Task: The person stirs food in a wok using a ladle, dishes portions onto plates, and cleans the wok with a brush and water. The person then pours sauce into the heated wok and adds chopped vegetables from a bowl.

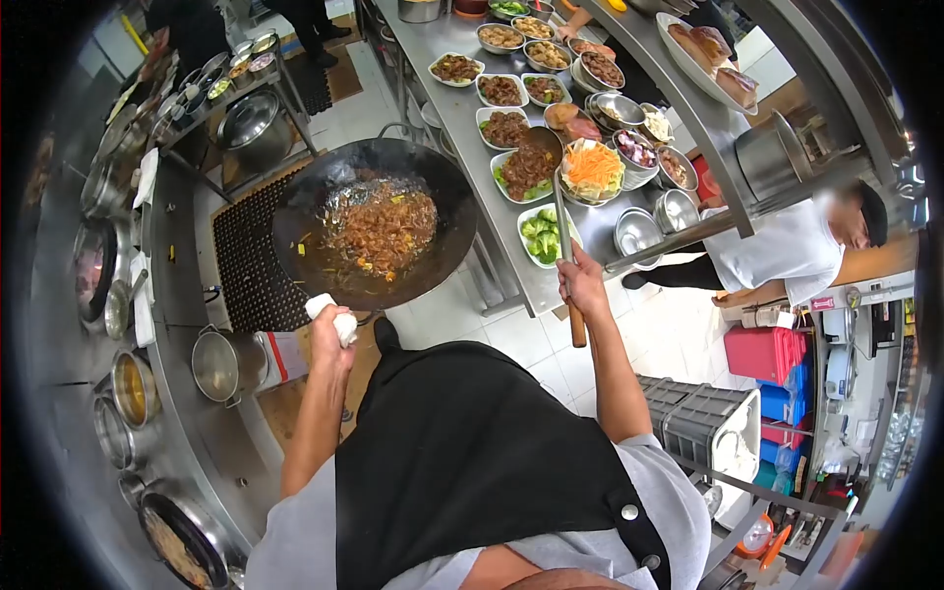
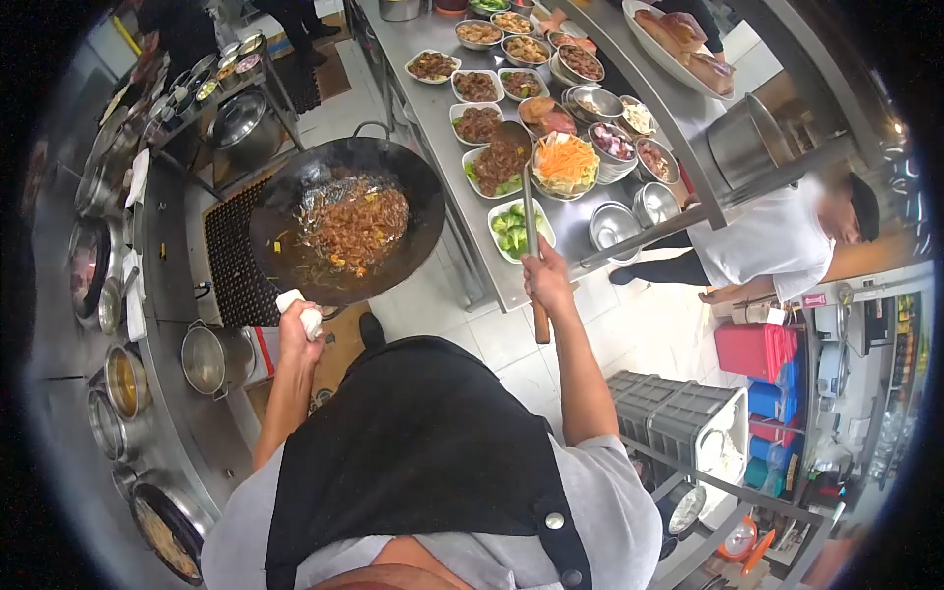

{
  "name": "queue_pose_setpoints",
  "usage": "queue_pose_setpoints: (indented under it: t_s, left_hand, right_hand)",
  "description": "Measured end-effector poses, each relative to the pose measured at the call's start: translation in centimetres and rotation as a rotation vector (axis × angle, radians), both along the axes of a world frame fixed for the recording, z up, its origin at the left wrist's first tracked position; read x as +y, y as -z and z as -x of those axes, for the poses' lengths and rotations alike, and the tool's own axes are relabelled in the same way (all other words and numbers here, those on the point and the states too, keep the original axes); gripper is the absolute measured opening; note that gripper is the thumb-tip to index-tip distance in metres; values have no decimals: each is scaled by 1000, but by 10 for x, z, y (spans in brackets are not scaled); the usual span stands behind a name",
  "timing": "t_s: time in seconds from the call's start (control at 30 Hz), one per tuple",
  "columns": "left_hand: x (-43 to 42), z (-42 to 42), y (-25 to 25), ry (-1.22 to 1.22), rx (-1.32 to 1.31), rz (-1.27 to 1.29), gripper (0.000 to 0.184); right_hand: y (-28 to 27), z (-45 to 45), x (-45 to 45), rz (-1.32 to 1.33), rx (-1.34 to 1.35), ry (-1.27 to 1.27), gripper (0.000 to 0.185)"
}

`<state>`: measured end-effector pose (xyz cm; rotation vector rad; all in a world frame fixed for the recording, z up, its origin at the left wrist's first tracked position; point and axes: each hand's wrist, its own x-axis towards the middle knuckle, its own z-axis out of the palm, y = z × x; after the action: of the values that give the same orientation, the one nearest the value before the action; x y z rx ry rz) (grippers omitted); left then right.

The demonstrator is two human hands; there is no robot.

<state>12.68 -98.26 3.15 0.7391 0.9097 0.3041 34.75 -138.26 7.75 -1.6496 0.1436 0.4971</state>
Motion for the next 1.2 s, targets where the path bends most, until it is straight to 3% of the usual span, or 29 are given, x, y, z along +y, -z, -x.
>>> queue_pose_setpoints:
  t_s: [0.07,0.13,0.23,0.53,0.6,0.63,0.67,0.73,0.77,0.8,0.97,1.07,1.13,1.17,1.2]
  left_hand:
    - [-1,3,-2,15,33,-20,8]
    - [0,6,-3,10,33,3,9]
    - [0,10,0,2,18,28,11]
    - [-13,11,1,-2,-8,26,9]
    - [-14,10,9,-24,-22,32,6]
    - [-14,9,13,-24,-52,45,5]
    - [-12,13,17,-29,-76,57,4]
    - [-11,20,15,5,-106,16,3]
    - [-9,25,13,14,-96,-11,4]
    - [-9,28,8,31,-93,-40,5]
    - [17,34,2,14,-115,-101,6]
    - [51,39,12,27,-107,-56,6]
    - [67,48,0,9,-61,-20,4]
    - [74,54,-3,-8,-25,-75,4]
    - [80,62,-7,-18,12,-134,4]
  right_hand:
    - [-4,4,0,97,-47,-2,71]
    - [33,-2,-16,195,-154,-44,72]
    - [54,7,-20,608,-746,-121,69]
    - [5,51,13,669,-434,-65,73]
    - [14,64,19,457,-892,-38,71]
    - [10,73,20,355,-552,-103,69]
    - [6,72,22,346,-543,-122,69]
    - [-17,58,33,171,-218,-318,67]
    - [-20,46,43,250,-241,-427,67]
    - [4,33,55,259,-530,-492,66]
    - [55,62,124,273,-582,-563,64]
    - [-3,105,130,250,-364,-779,65]
    - [-50,115,147,388,143,-661,65]
    - [5,107,137,412,-222,-634,66]
    - [10,101,146,400,-227,-578,66]
